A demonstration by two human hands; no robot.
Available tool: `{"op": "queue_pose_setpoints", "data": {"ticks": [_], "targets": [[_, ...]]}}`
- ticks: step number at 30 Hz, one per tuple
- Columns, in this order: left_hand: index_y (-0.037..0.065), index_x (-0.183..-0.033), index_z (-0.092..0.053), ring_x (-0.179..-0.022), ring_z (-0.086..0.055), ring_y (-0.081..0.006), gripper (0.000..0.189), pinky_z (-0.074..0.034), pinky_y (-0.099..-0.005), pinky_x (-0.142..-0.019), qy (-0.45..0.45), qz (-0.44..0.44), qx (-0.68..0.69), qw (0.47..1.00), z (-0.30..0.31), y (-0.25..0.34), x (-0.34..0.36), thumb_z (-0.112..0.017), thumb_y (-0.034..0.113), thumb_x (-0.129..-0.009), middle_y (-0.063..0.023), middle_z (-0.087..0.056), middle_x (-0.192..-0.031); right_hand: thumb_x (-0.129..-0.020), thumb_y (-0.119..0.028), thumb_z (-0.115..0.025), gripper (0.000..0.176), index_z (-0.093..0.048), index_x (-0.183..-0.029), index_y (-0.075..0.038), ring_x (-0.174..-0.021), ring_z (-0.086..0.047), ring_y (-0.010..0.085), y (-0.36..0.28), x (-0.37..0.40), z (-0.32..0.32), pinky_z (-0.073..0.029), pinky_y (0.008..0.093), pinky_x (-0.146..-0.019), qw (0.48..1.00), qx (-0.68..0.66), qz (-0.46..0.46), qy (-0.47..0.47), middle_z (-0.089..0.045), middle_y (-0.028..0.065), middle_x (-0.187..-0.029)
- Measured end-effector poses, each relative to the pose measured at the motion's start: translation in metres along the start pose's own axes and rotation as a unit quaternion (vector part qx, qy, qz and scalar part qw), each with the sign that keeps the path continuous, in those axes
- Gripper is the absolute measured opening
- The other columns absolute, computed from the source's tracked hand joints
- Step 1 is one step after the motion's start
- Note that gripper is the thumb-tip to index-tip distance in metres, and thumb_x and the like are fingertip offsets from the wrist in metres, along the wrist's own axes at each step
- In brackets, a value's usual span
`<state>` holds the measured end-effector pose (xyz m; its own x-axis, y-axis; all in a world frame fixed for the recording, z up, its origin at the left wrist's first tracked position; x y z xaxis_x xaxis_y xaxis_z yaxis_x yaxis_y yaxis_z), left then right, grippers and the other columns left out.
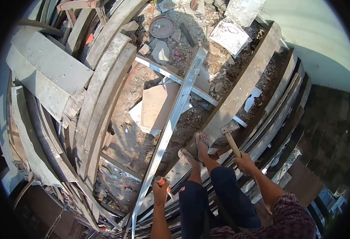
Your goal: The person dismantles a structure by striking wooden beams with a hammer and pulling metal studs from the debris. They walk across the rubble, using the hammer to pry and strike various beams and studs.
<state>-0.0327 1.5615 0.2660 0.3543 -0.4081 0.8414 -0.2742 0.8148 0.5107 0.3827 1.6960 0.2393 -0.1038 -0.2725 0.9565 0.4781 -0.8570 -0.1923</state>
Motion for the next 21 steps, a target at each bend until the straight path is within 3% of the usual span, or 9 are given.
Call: {"op": "queue_pose_setpoints", "data": {"ticks": [2,5,7,8,14,16,18,20,21], "targets": [[0.004,-0.093,-0.054,-0.066,-0.057,-0.0135,0.016,-0.048,-0.0278,-0.060,0.046,0.007,0.020,0.999,0.007,0.005,-0.004,-0.061,0.000,-0.079,-0.0045,-0.057,-0.081,-0.079,-0.021,-0.070,0.029,-0.057,-0.095,-0.001,-0.049,-0.052,0.0118,-0.008,0.008,0.008,-0.041,0.0312,-0.043,1.000,-0.009,-0.003,-0.008,-0.053,0.0037,-0.063],[0.003,-0.093,-0.053,-0.068,-0.057,-0.0135,0.015,-0.047,-0.0275,-0.061,0.037,0.026,0.053,0.998,0.014,0.013,-0.041,-0.061,0.001,-0.081,-0.0051,-0.057,-0.083,-0.077,-0.023,-0.070,0.032,-0.059,-0.098,0.000,-0.058,-0.060,0.0205,-0.027,0.009,0.027,-0.047,0.0358,-0.053,0.996,0.092,-0.006,0.007,-0.060,0.0105,-0.070],[0.003,-0.093,-0.052,-0.069,-0.056,-0.0132,0.014,-0.047,-0.0275,-0.062,0.044,-0.026,0.035,0.998,0.010,0.033,-0.073,-0.062,0.002,-0.082,-0.0052,-0.057,-0.083,-0.074,-0.025,-0.070,0.038,-0.061,-0.101,0.002,-0.075,-0.065,0.0323,-0.053,-0.017,0.042,-0.050,0.0409,-0.069,0.947,0.251,0.181,0.088,-0.065,0.0194,-0.083],[0.003,-0.092,-0.052,-0.070,-0.056,-0.0130,0.014,-0.047,-0.0274,-0.063,0.050,-0.070,0.011,0.996,0.005,0.043,-0.086,-0.063,0.003,-0.083,-0.0053,-0.057,-0.083,-0.072,-0.026,-0.069,0.044,-0.061,-0.103,0.004,-0.090,-0.063,0.0389,-0.063,-0.025,0.050,-0.048,0.0429,-0.081,0.970,0.204,0.108,0.075,-0.064,0.0248,-0.092],[0.003,-0.099,-0.055,-0.073,-0.051,-0.0090,0.023,-0.045,-0.0262,-0.064,0.036,-0.149,-0.051,0.987,-0.093,0.137,-0.181,-0.070,0.009,-0.083,-0.0015,-0.056,-0.086,-0.076,-0.026,-0.065,0.044,-0.059,-0.107,0.005,-0.088,-0.066,0.0390,-0.155,-0.118,0.083,-0.050,0.0437,-0.077,0.967,0.190,0.159,0.061,-0.064,0.0288,-0.092],[0.005,-0.096,-0.054,-0.061,-0.050,-0.0059,0.023,-0.041,-0.0219,-0.049,0.055,-0.166,-0.044,0.984,-0.144,0.172,-0.213,-0.072,0.009,-0.082,0.0005,-0.056,-0.078,-0.076,-0.026,-0.065,0.044,-0.058,-0.106,0.005,-0.083,-0.066,0.0364,-0.183,-0.167,0.090,-0.051,0.0427,-0.073,0.961,0.194,0.190,0.047,-0.065,0.0274,-0.088],[0.007,-0.093,-0.052,-0.058,-0.046,-0.0049,0.023,-0.038,-0.0211,-0.047,0.065,-0.154,-0.006,0.986,-0.186,0.166,-0.272,-0.072,0.012,-0.084,0.0017,-0.053,-0.075,-0.077,-0.026,-0.065,0.044,-0.058,-0.106,0.005,-0.078,-0.067,0.0338,-0.210,-0.219,0.099,-0.052,0.0417,-0.070,0.954,0.189,0.229,0.047,-0.065,0.0260,-0.085],[0.007,-0.095,-0.053,-0.061,-0.045,-0.0062,0.019,-0.039,-0.0227,-0.055,0.034,-0.145,0.010,0.989,-0.224,0.162,-0.326,-0.069,0.013,-0.086,0.0021,-0.051,-0.075,-0.078,-0.018,-0.063,0.030,-0.057,-0.098,0.005,-0.058,-0.056,0.0178,-0.226,-0.256,0.101,-0.046,0.0340,-0.055,0.942,0.145,0.302,0.017,-0.057,0.0115,-0.066],[0.007,-0.098,-0.054,-0.063,-0.046,-0.0072,0.016,-0.041,-0.0247,-0.058,0.003,-0.158,0.062,0.986,-0.244,0.169,-0.341,-0.065,0.010,-0.086,0.0014,-0.051,-0.077,-0.078,-0.018,-0.063,0.030,-0.057,-0.098,0.005,-0.058,-0.056,0.0178,-0.239,-0.272,0.102,-0.046,0.0340,-0.055,0.942,0.151,0.299,0.007,-0.057,0.0115,-0.066]]}}
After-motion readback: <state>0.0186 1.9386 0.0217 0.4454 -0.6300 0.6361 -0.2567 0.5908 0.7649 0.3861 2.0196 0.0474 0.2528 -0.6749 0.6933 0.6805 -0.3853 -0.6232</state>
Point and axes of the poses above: each hand's wrist, its own x-axis away from the middle knuckle, its own z-axis out of the back of the hand, y = z × x, the point moved 4 cm from there along -x, towards the middle knuckle
